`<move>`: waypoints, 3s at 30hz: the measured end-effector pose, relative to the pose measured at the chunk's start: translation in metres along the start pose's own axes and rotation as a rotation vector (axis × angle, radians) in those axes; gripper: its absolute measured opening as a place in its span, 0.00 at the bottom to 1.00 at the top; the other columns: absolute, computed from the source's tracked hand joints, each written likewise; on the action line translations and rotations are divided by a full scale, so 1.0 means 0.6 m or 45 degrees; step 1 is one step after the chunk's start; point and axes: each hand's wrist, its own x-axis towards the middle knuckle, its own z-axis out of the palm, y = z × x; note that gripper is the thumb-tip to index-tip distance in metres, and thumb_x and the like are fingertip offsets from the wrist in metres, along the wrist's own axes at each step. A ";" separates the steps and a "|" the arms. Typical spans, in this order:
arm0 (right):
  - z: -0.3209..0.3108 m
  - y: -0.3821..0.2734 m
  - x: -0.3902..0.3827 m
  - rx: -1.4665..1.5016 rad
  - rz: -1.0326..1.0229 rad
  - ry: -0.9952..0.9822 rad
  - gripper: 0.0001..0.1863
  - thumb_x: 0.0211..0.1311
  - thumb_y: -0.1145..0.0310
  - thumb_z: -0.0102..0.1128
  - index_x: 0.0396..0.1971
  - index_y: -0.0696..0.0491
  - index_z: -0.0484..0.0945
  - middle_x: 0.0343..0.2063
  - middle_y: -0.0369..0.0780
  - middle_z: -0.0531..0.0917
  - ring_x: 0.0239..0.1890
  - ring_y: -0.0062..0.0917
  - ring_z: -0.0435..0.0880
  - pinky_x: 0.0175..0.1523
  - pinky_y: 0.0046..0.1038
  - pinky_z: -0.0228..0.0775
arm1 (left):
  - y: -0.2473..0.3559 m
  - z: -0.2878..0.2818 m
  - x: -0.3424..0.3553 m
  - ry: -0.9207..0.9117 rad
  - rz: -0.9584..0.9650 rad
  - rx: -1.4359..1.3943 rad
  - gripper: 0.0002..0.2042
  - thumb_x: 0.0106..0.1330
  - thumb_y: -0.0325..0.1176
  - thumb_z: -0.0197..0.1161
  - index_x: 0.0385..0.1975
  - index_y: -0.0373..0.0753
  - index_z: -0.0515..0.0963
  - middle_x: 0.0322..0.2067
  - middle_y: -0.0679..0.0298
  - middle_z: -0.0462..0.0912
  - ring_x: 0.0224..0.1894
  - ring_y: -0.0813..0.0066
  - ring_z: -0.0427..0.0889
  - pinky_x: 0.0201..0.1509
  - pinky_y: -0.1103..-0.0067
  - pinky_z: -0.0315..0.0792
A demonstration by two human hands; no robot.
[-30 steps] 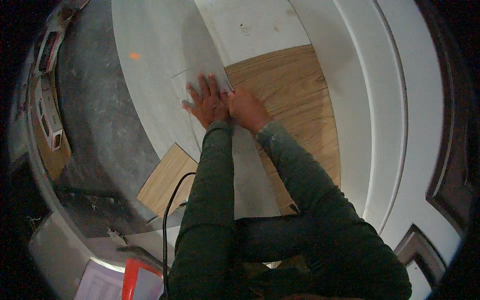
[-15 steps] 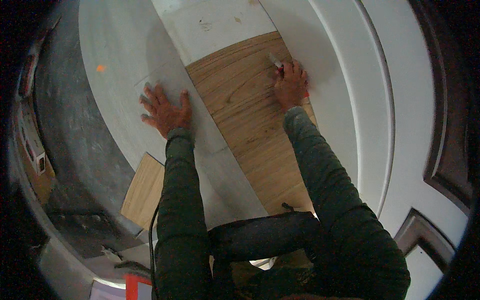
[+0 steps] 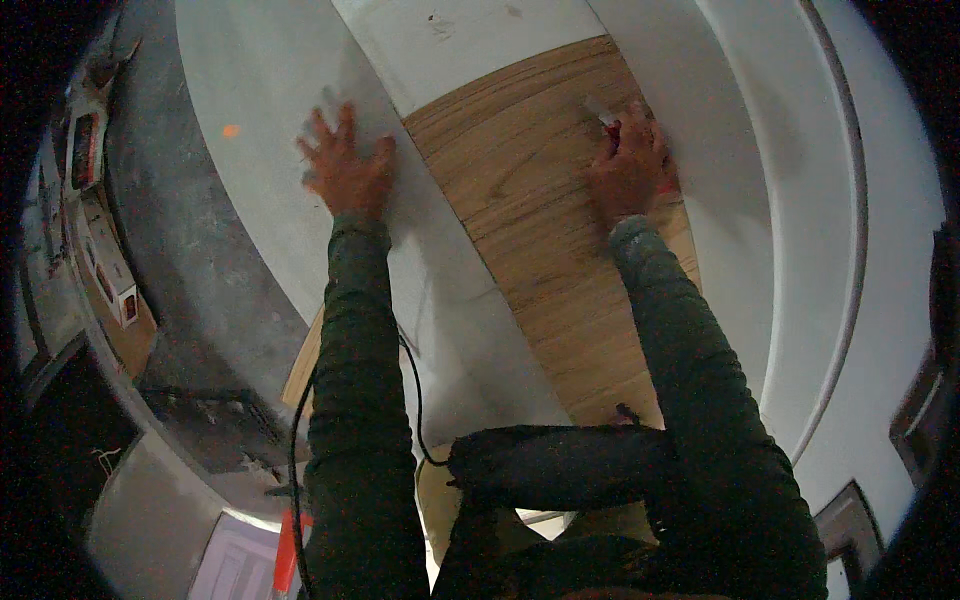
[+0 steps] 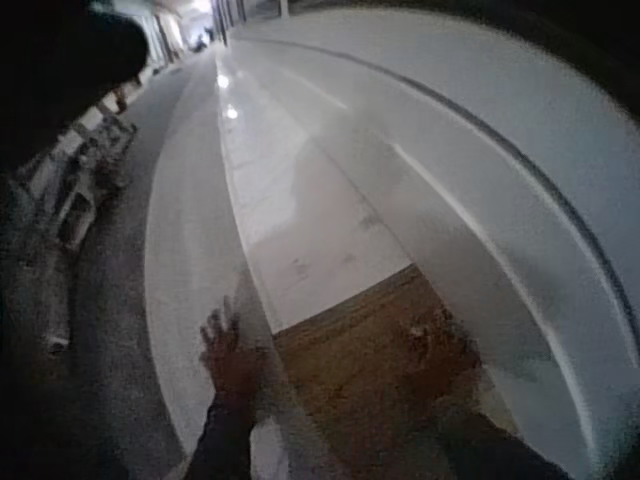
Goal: The person uses a utility knife to cut along a marked line on a piece of wood-patterned flooring material, then fits the piece against a wall and continues scoring it.
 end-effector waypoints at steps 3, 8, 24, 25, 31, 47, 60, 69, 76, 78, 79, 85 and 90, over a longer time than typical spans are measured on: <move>0.002 0.011 0.001 -0.008 -0.063 0.004 0.17 0.60 0.65 0.57 0.49 0.53 0.75 0.57 0.40 0.74 0.58 0.43 0.68 0.62 0.43 0.60 | 0.019 0.008 0.023 -0.163 0.339 0.131 0.31 0.56 0.53 0.63 0.62 0.61 0.67 0.70 0.66 0.53 0.72 0.52 0.47 0.60 0.33 0.44; 0.002 0.023 0.010 -0.056 -0.088 0.004 0.18 0.61 0.63 0.57 0.50 0.54 0.74 0.57 0.40 0.74 0.57 0.44 0.69 0.62 0.43 0.60 | 0.032 0.009 0.029 -0.279 0.558 0.064 0.24 0.58 0.50 0.63 0.56 0.60 0.74 0.67 0.73 0.61 0.71 0.63 0.54 0.61 0.33 0.43; -0.006 0.026 0.024 0.003 -0.040 0.058 0.15 0.58 0.65 0.59 0.44 0.52 0.75 0.54 0.40 0.76 0.53 0.38 0.72 0.59 0.40 0.62 | 0.038 0.000 0.004 -0.250 0.535 -0.004 0.27 0.46 0.47 0.73 0.50 0.58 0.77 0.58 0.66 0.66 0.67 0.56 0.57 0.56 0.33 0.53; -0.010 0.014 0.022 -0.039 0.008 -0.004 0.14 0.57 0.65 0.59 0.43 0.52 0.75 0.53 0.40 0.77 0.53 0.39 0.72 0.60 0.40 0.61 | 0.027 -0.005 0.009 -0.227 0.577 -0.033 0.26 0.46 0.47 0.73 0.49 0.59 0.78 0.58 0.66 0.66 0.67 0.56 0.58 0.55 0.31 0.50; 0.004 0.029 0.001 0.059 -0.005 0.069 0.14 0.56 0.66 0.60 0.42 0.53 0.75 0.51 0.39 0.78 0.54 0.40 0.72 0.62 0.42 0.55 | 0.053 0.030 0.008 -0.282 0.574 -0.145 0.22 0.45 0.44 0.73 0.44 0.57 0.79 0.56 0.68 0.68 0.68 0.56 0.57 0.57 0.31 0.46; -0.012 0.010 -0.008 0.187 -0.126 0.005 0.16 0.52 0.64 0.63 0.42 0.46 0.76 0.52 0.30 0.79 0.49 0.35 0.74 0.55 0.42 0.58 | 0.059 0.053 -0.004 -0.206 0.512 -0.154 0.21 0.51 0.45 0.70 0.46 0.54 0.76 0.57 0.67 0.70 0.70 0.57 0.55 0.60 0.31 0.38; -0.033 0.017 0.020 0.235 -0.218 -0.042 0.18 0.50 0.65 0.63 0.44 0.47 0.76 0.49 0.31 0.80 0.48 0.30 0.75 0.54 0.39 0.57 | 0.035 0.057 0.042 -0.274 0.559 -0.289 0.20 0.51 0.47 0.69 0.45 0.57 0.78 0.57 0.66 0.69 0.70 0.58 0.54 0.62 0.35 0.30; -0.018 0.018 0.015 0.465 -0.219 -0.080 0.15 0.52 0.69 0.62 0.43 0.49 0.76 0.48 0.35 0.81 0.47 0.35 0.78 0.53 0.40 0.63 | -0.019 0.095 0.074 -0.202 0.862 -0.497 0.19 0.46 0.42 0.71 0.41 0.56 0.82 0.53 0.68 0.73 0.68 0.58 0.58 0.61 0.33 0.32; -0.019 0.031 0.023 0.332 -0.196 -0.028 0.16 0.52 0.71 0.63 0.43 0.49 0.76 0.46 0.35 0.82 0.46 0.35 0.77 0.53 0.38 0.63 | 0.063 0.061 0.032 -0.185 0.627 -0.306 0.19 0.44 0.44 0.73 0.40 0.61 0.82 0.50 0.75 0.74 0.68 0.60 0.59 0.60 0.31 0.33; -0.022 0.025 0.025 0.290 -0.214 -0.053 0.16 0.51 0.71 0.63 0.43 0.49 0.76 0.46 0.35 0.82 0.46 0.35 0.77 0.54 0.38 0.63 | 0.064 0.054 0.033 -0.198 0.569 -0.347 0.18 0.45 0.44 0.73 0.40 0.62 0.82 0.50 0.75 0.74 0.68 0.60 0.59 0.60 0.31 0.33; -0.024 0.028 0.026 0.224 -0.226 -0.063 0.17 0.51 0.71 0.63 0.43 0.49 0.76 0.46 0.35 0.82 0.46 0.35 0.77 0.54 0.38 0.63 | 0.067 0.055 0.033 -0.175 0.576 -0.335 0.17 0.46 0.44 0.73 0.39 0.62 0.82 0.51 0.75 0.74 0.69 0.60 0.58 0.59 0.31 0.34; -0.009 0.032 0.031 0.364 -0.298 0.008 0.16 0.50 0.72 0.63 0.41 0.50 0.76 0.47 0.36 0.82 0.46 0.36 0.77 0.53 0.39 0.64 | 0.073 0.046 0.028 -0.207 0.543 -0.244 0.17 0.47 0.46 0.73 0.40 0.63 0.81 0.52 0.75 0.73 0.69 0.61 0.57 0.59 0.30 0.36; -0.021 0.030 0.038 0.251 -0.385 0.058 0.14 0.49 0.74 0.62 0.39 0.51 0.76 0.46 0.38 0.82 0.44 0.36 0.78 0.50 0.39 0.67 | 0.079 0.051 0.028 -0.198 0.525 -0.204 0.18 0.47 0.48 0.72 0.40 0.64 0.81 0.53 0.75 0.73 0.69 0.62 0.57 0.60 0.29 0.36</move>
